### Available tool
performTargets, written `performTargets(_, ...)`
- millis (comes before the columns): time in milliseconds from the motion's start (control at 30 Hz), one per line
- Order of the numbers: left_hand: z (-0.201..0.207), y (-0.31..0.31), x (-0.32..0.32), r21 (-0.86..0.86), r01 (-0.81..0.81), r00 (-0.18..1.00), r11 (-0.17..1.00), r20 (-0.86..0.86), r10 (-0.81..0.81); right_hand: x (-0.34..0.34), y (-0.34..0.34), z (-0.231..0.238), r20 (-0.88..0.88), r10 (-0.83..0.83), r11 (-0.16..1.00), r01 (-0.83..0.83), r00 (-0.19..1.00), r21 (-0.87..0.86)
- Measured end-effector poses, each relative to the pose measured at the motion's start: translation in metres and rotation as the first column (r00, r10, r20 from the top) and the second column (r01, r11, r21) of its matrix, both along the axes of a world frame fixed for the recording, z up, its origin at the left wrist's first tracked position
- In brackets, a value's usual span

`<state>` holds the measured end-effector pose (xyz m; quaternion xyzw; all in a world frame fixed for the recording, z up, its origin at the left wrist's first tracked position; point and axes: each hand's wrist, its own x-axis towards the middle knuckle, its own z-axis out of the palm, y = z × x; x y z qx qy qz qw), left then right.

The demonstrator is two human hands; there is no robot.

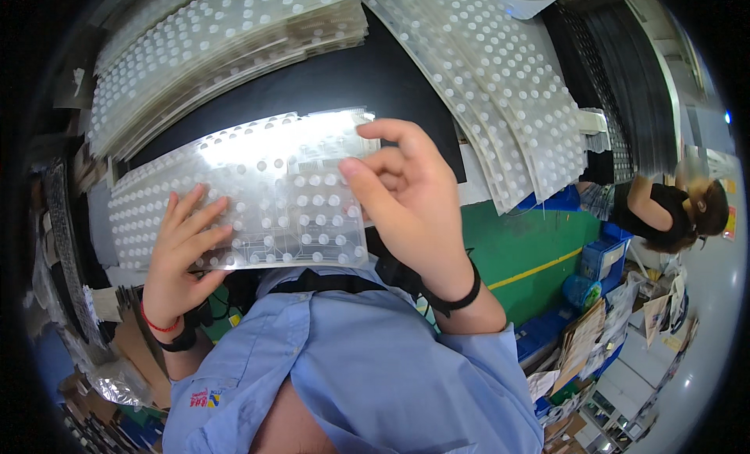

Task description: Inspecting and sorting stacks of flexible plastic keyboard membrane components.

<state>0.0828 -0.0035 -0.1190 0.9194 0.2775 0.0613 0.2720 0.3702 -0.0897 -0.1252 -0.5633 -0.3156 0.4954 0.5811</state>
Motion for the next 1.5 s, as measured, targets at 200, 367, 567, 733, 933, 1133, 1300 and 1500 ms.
performTargets(200,-0.002,0.007,-0.015,0.043,-0.079,0.997,0.996,0.015,0.079,-0.009,0.028,-0.013,0.055,0.054,0.999,-0.054,0.997,0.007)
performTargets(367,-0.004,0.009,-0.020,0.043,-0.102,0.995,0.994,0.011,0.102,-0.010,0.035,-0.018,0.037,0.085,0.996,-0.084,0.996,-0.018)
performTargets(567,-0.008,0.011,-0.020,0.027,-0.103,0.995,0.994,0.017,0.102,-0.007,0.034,-0.021,-0.035,0.082,0.997,-0.082,0.996,0.002)
performTargets(733,-0.009,0.012,-0.019,0.050,-0.094,0.996,0.994,0.014,0.093,-0.005,0.032,-0.026,-0.036,0.085,0.996,-0.084,0.996,0.021)
performTargets(933,-0.010,0.012,-0.018,0.057,-0.090,0.996,0.994,0.015,0.089,-0.005,0.033,-0.025,-0.064,0.050,0.999,-0.049,0.997,0.015)
performTargets(1133,-0.011,0.012,-0.018,0.066,-0.087,0.996,0.994,0.016,0.087,-0.006,0.030,-0.023,-0.013,0.044,0.995,-0.043,0.999,0.090)
performTargets(1300,-0.011,0.012,-0.017,0.070,-0.085,0.996,0.994,0.013,0.084,-0.007,0.027,-0.022,0.000,0.042,0.989,-0.042,0.999,0.139)
performTargets(1500,-0.011,0.012,-0.017,0.075,-0.081,0.997,0.994,0.010,0.080,-0.006,0.025,-0.023,0.006,0.049,0.985,-0.049,0.999,0.165)
